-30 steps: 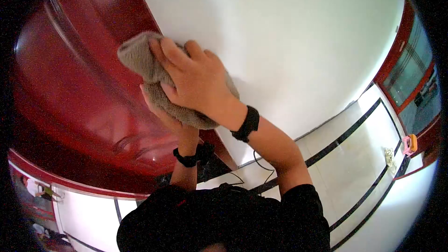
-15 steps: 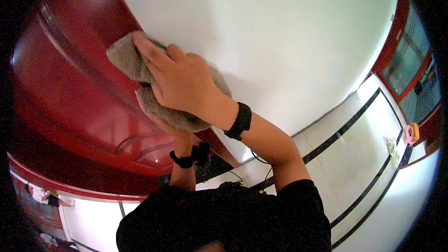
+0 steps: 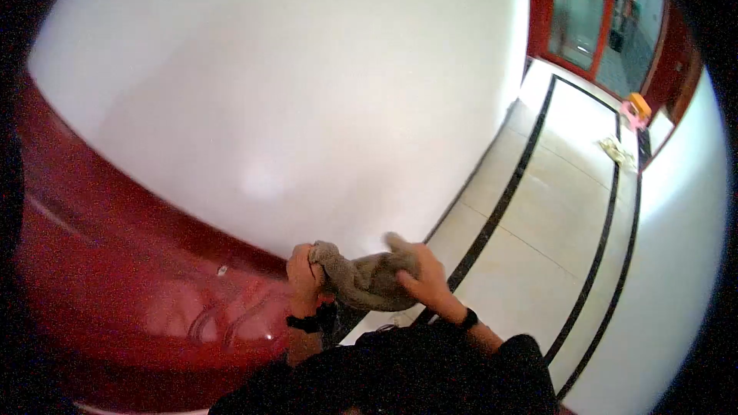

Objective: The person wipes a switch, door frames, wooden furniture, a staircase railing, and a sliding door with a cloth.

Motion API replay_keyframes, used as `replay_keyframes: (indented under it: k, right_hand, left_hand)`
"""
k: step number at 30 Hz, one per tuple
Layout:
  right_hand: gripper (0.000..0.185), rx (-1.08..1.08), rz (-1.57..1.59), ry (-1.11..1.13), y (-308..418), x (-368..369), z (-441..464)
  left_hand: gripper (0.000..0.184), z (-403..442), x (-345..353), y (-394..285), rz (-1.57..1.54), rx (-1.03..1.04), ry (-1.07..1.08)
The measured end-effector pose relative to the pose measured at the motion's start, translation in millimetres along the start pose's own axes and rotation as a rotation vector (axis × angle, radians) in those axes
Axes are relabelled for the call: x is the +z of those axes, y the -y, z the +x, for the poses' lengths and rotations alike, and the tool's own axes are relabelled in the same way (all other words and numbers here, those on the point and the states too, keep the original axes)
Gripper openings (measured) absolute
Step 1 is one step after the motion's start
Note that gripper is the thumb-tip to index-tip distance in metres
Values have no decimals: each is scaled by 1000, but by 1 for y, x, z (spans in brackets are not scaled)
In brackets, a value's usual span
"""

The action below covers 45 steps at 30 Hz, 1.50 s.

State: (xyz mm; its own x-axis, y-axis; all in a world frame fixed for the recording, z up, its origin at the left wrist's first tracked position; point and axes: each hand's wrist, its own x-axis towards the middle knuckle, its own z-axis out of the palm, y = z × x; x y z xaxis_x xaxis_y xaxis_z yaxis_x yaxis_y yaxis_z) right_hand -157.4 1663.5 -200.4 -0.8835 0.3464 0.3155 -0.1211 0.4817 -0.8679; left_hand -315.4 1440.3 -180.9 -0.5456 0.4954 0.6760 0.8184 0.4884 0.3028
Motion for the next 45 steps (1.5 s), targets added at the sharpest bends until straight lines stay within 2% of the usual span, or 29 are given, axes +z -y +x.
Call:
replay_keyframes:
  k: [2,4,7,8,10,12,13,14,16,18,20,24,26,27,28,29,30,31,32,33,35,36,37,38,39,41,42,44,45]
  right_hand:
    - [52,143,-13,-199,-60,-20,-43]
    - [45,420,135,-442,-43,-53,-58]
    - [42,421,-121,-601,-38,-79,-83]
    - [43,410,-199,-658,-33,-86,-92]
    - [46,456,-323,-726,-34,-93,-91]
    - [46,406,-340,-744,-25,-104,-76]
    - [46,406,-373,-782,-26,-108,-76]
    - [46,398,-405,-813,-27,-115,-78]
    - [42,226,-656,-769,-55,-120,-99]
    - [42,221,-632,-787,-66,-127,-111]
    - [42,224,-593,-811,-70,-146,-104]
    - [41,181,-389,-819,-70,-218,-65]
    - [38,91,-418,-730,-61,-284,-32]
    - [37,115,-422,-714,-73,-276,-30]
    - [38,125,-446,-709,-74,-313,-27]
    - [38,144,-431,-728,-78,-339,-22]
    - [39,170,-396,-746,-93,-324,-24]
    - [39,180,-441,-740,-87,-369,-28]
    - [39,219,-369,-863,-97,-391,-20]
    - [40,254,-291,-977,-115,-378,-14]
    - [41,301,-351,-1049,-125,-429,-8]
    - [42,343,-405,-1086,-136,-421,-7]
    - [42,309,-447,-1100,-137,-442,-12]
    - [42,311,-433,-1121,-145,-472,-16]
    - [42,301,-481,-1109,-153,-446,-24]
    - [37,272,-487,-1192,-176,-497,-26]
    - [37,273,-498,-1188,-180,-492,-27]
    - [32,278,-487,-1250,-196,-543,-27]
    - [29,297,-470,-1265,-196,-534,-24]
  left_hand:
    - [18,-5,38,1,-67,-11,77]
    - [13,12,72,-11,-140,-27,181]
    - [15,29,123,-47,-146,162,518]
    - [15,29,139,-62,-186,193,541]
    - [36,39,176,-81,-358,238,706]
    - [64,67,198,-106,-598,-175,1043]
    - [85,73,212,-117,-702,-106,1104]
    - [91,76,224,-135,-673,55,1068]
    - [99,55,267,-155,-656,349,1031]
    - [112,44,279,-193,-687,479,1115]
    - [114,31,315,-215,-839,637,1191]
    - [110,52,358,-272,-1130,842,1343]
    - [103,103,392,-315,-1177,725,1622]
    - [98,99,404,-311,-1223,703,1679]
    - [91,132,413,-342,-920,812,1716]
    - [91,153,432,-358,-944,833,1696]
    - [86,149,450,-332,-1066,703,1724]
    - [80,168,466,-370,-1218,590,1739]
    - [75,186,484,-386,-1337,461,1766]
    - [66,178,496,-372,-1441,401,1679]
    - [55,216,529,-414,-1313,460,1687]
    - [52,209,544,-406,-1302,443,1678]
    - [52,221,554,-428,-1283,465,1693]
    - [50,236,569,-456,-1304,460,1653]
    - [49,219,570,-437,-1370,447,1588]
    - [47,248,595,-486,-1349,461,1637]
    - [45,241,596,-483,-1385,432,1650]
    - [41,272,621,-532,-1408,480,1693]
    - [43,269,632,-526,-1403,659,1521]
